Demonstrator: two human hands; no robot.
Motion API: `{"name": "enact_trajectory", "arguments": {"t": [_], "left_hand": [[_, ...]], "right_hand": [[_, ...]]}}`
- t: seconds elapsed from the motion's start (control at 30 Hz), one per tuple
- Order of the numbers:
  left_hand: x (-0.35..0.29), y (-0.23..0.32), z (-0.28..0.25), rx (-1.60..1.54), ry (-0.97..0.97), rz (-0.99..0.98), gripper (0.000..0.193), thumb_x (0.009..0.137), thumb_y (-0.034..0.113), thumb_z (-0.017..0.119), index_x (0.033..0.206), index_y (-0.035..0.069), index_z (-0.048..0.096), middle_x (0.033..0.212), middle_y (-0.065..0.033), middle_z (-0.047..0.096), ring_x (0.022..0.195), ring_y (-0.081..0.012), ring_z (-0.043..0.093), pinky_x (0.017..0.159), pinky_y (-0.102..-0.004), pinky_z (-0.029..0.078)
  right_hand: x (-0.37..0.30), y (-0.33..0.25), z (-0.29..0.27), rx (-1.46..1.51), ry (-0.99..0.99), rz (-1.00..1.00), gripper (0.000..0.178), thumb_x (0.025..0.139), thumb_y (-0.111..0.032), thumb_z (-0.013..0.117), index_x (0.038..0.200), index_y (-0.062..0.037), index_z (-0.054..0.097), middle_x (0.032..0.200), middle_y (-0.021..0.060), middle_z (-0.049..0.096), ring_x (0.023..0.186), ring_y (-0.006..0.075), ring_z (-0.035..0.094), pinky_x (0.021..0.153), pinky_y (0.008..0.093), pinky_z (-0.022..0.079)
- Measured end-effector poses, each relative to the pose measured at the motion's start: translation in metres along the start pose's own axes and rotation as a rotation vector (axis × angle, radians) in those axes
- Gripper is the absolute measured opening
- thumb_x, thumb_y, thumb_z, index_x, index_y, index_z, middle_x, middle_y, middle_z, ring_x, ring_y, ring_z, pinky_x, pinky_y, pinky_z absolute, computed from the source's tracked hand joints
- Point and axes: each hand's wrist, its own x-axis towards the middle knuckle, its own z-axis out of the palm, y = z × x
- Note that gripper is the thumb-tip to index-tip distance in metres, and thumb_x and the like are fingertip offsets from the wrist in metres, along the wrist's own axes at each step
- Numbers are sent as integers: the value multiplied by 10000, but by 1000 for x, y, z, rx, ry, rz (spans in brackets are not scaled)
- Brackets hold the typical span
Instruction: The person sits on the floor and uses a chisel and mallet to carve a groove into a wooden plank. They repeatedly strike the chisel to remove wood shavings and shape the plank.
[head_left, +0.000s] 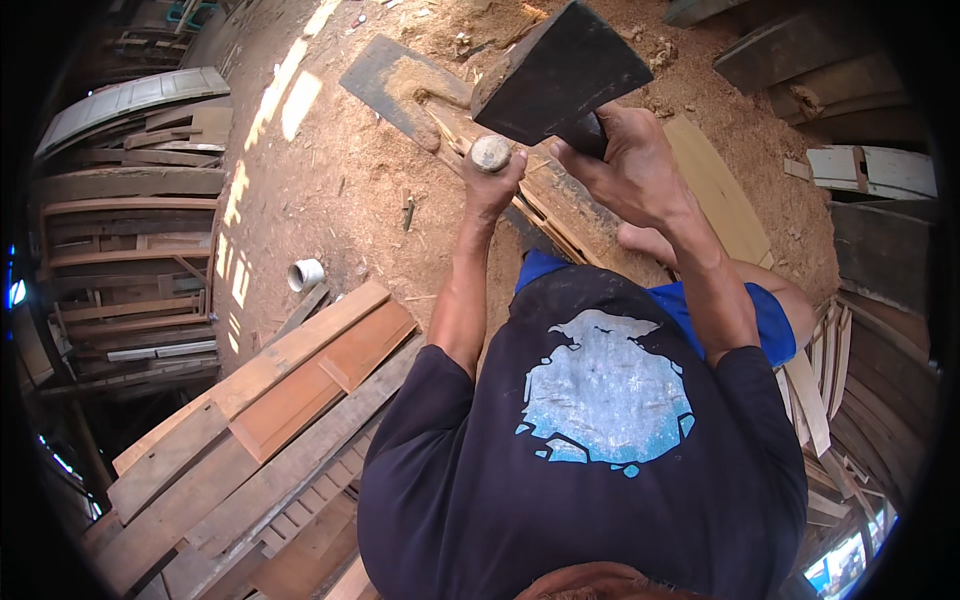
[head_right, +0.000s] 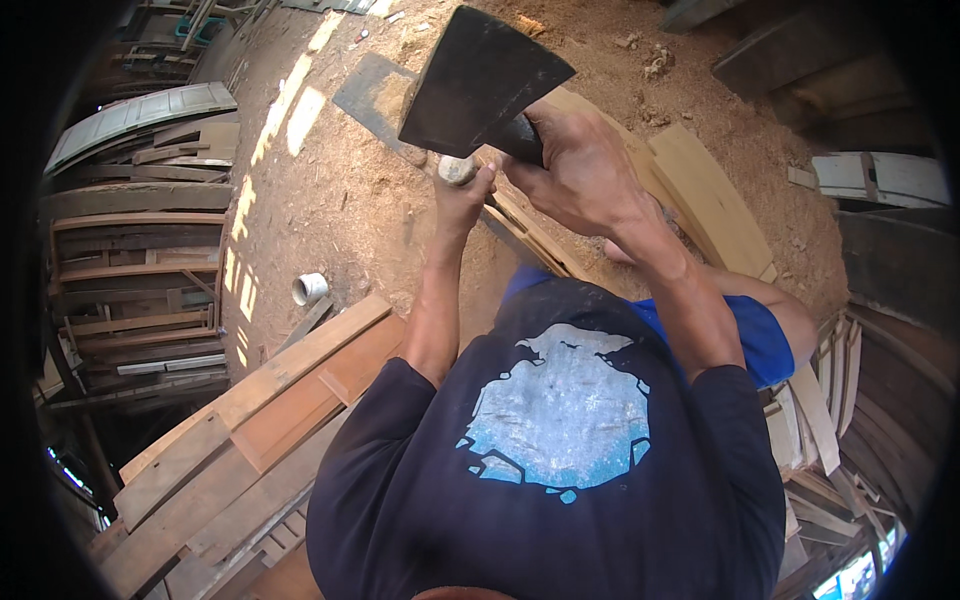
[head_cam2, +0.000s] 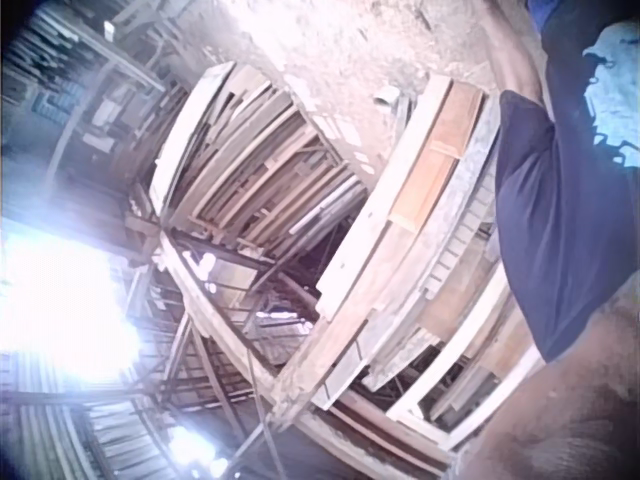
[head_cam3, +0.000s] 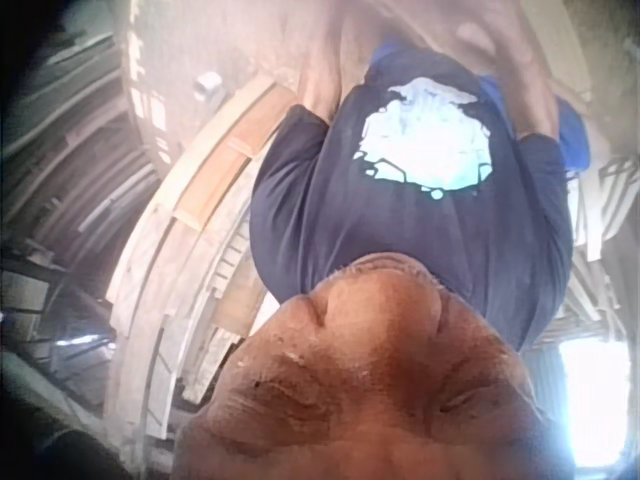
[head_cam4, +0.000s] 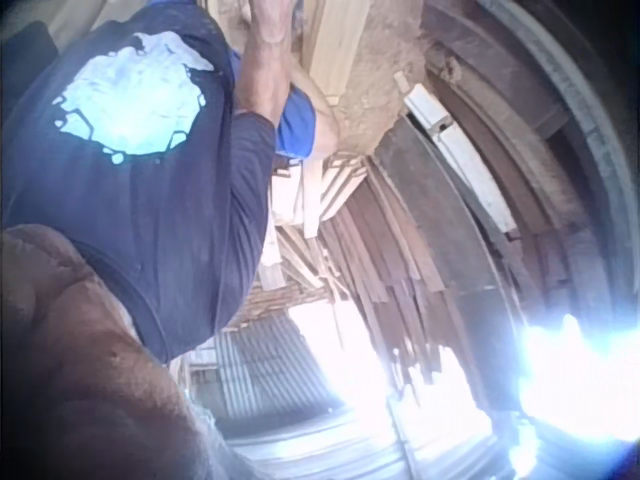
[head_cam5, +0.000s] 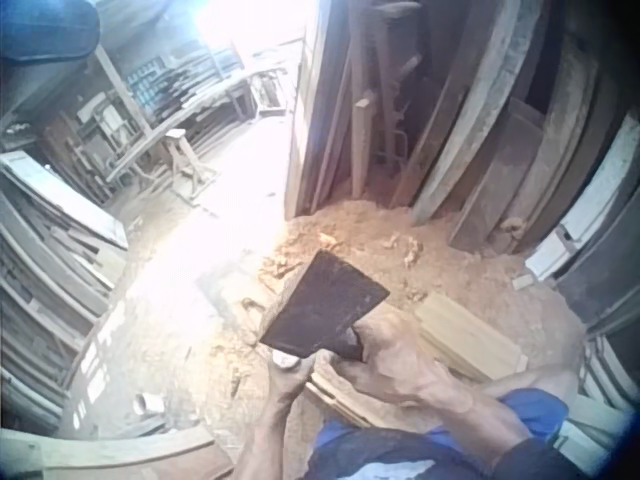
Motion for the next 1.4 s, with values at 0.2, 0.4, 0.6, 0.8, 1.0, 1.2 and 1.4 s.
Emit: {"name": "enact_trajectory", "arguments": {"t": [0.2, 0.4, 0.6, 0.8, 1.0, 1.2, 1.4], "left_hand": [[-17, 27, 23, -148, 20, 136, 229, 826, 29, 756, 1020, -2, 638, 883, -21, 690, 792, -104, 659, 725, -270, 546], [-13, 25, 22, -39, 26, 27, 197, 830, 75, 776, 916, 24, 606, 791, -4, 652, 719, -94, 627, 659, -276, 523], [-3, 50, 36, 34, 37, 102, 150, 837, 78, 765, 830, 35, 621, 698, 17, 643, 631, -71, 606, 565, -259, 485], [5, 34, 37, 14, 34, 33, 155, 833, 96, 768, 859, 31, 629, 697, 0, 649, 629, -88, 616, 582, -266, 496], [7, 31, 31, 44, 6, -49, 194, 816, 129, 773, 900, 25, 632, 775, -26, 686, 719, -116, 664, 683, -291, 548], [1, 45, 43, 117, -26, 85, 179, 808, 87, 750, 944, 10, 662, 814, -28, 700, 763, -122, 678, 712, -292, 553], [-18, 40, 56, 83, 28, 331, 305, 804, 19, 718, 1107, 11, 679, 980, -40, 720, 880, -121, 684, 771, -288, 554]], "right_hand": [[-9, -3, 7, 84, 26, 0, 279, 806, -81, 750, 1071, -17, 692, 826, 171, 704, 720, 336, 678, 684, 395, 529], [-11, -13, 0, 154, 132, -14, 194, 891, -115, 776, 1021, -5, 683, 772, 29, 667, 687, 84, 581, 625, 288, 487], [-15, -14, -22, 252, 280, -10, 184, 902, -82, 753, 1052, -2, 682, 728, -49, 577, 655, 37, 488, 574, 246, 418], [-16, -12, -29, 232, 326, -26, 197, 901, -85, 753, 1068, -8, 684, 728, -57, 557, 649, 39, 465, 563, 249, 399], [-15, -8, -27, 137, 266, 37, 221, 879, -107, 766, 1052, 4, 686, 694, -19, 555, 645, 52, 478, 576, 263, 422], [-11, 2, -14, -55, 159, 67, 229, 850, -138, 751, 1057, -58, 692, 770, 140, 692, 696, 283, 692, 655, 390, 525], [-23, 56, 27, -473, -118, 91, 347, 820, -161, 710, 1153, -85, 648, 858, 195, 712, 841, 416, 693, 743, 505, 541]]}}
